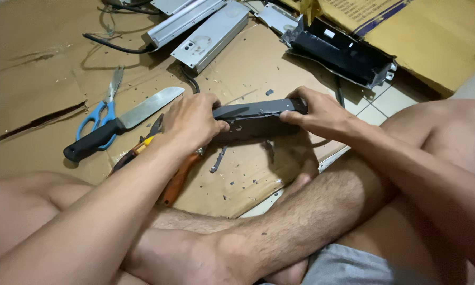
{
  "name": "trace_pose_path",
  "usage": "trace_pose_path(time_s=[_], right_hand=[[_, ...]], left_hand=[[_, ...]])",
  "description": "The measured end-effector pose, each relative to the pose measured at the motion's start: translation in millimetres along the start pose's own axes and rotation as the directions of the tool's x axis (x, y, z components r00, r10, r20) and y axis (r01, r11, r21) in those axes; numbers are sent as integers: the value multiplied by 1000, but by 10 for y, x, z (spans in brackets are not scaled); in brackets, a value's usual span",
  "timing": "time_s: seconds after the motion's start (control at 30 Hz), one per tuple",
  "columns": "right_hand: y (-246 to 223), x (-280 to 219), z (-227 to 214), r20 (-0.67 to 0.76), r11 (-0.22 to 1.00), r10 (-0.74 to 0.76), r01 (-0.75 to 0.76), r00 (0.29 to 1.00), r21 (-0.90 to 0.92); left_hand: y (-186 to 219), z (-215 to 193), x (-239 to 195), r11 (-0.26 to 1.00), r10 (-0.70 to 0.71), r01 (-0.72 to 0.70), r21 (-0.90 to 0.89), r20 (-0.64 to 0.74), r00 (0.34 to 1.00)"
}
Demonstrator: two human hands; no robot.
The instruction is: The person sits on the floor and uses a knife to scrape and pry open a rectangular electronic device. They then use a screwdriver to remove screws from the device's casing and manipulate the internal components.
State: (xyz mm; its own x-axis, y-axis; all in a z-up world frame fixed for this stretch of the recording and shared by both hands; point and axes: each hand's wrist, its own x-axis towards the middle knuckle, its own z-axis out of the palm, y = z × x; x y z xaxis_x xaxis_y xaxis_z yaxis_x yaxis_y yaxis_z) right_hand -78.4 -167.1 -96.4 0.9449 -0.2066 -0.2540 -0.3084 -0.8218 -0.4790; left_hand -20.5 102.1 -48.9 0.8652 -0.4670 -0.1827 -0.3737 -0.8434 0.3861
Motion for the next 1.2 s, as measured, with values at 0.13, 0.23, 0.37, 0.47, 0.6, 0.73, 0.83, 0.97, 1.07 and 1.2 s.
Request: trace_pose_path(time_s=[0.13, 0.23, 0.37, 0.47, 0.6, 0.73, 0.83, 0.97, 1.07, 1.2], right_hand=[[-18, -34, 28, 11, 999, -42, 42, 999, 8], [87, 105, 95, -18, 998, 62, -63, 998, -21], [45, 139, 115, -31, 995, 94, -92, 995, 46], [94, 181, 151, -48, 993, 92, -88, 995, 76], [156, 227, 204, -55, 982, 115, -106, 992, 153], [196, 248, 227, -56, 976, 115, -102, 992, 192], [78, 106, 125, -21, 963, 160, -151, 987, 221], [-54, 8, 8, 40, 934, 139, -145, 989, 327], [-75, -12, -46, 55, 920, 115, -127, 992, 371], [-81, -65, -59, 89, 924, 95, -121, 991, 362]], left_hand=[[-79, 40, -85, 987, -14, 10, -160, -24, 1000], [-325, 78, -206, 919, -196, 124, -375, -159, 968], [-884, 240, -348, 874, -446, 381, -302, -187, 875], [-1070, 359, -376, 859, -503, 474, -192, -151, 851], [-1137, 388, -345, 878, -478, 458, -142, -179, 860], [-1102, 384, -344, 884, -466, 454, -107, -164, 869], [-763, 145, -432, 900, -417, 433, 44, -197, 887], [-575, 43, -127, 994, -106, 107, -4, -199, 974], [-377, -67, 100, 997, 57, -60, -50, -57, 997], [-66, -178, 277, 998, 41, -29, -50, 256, 966]])
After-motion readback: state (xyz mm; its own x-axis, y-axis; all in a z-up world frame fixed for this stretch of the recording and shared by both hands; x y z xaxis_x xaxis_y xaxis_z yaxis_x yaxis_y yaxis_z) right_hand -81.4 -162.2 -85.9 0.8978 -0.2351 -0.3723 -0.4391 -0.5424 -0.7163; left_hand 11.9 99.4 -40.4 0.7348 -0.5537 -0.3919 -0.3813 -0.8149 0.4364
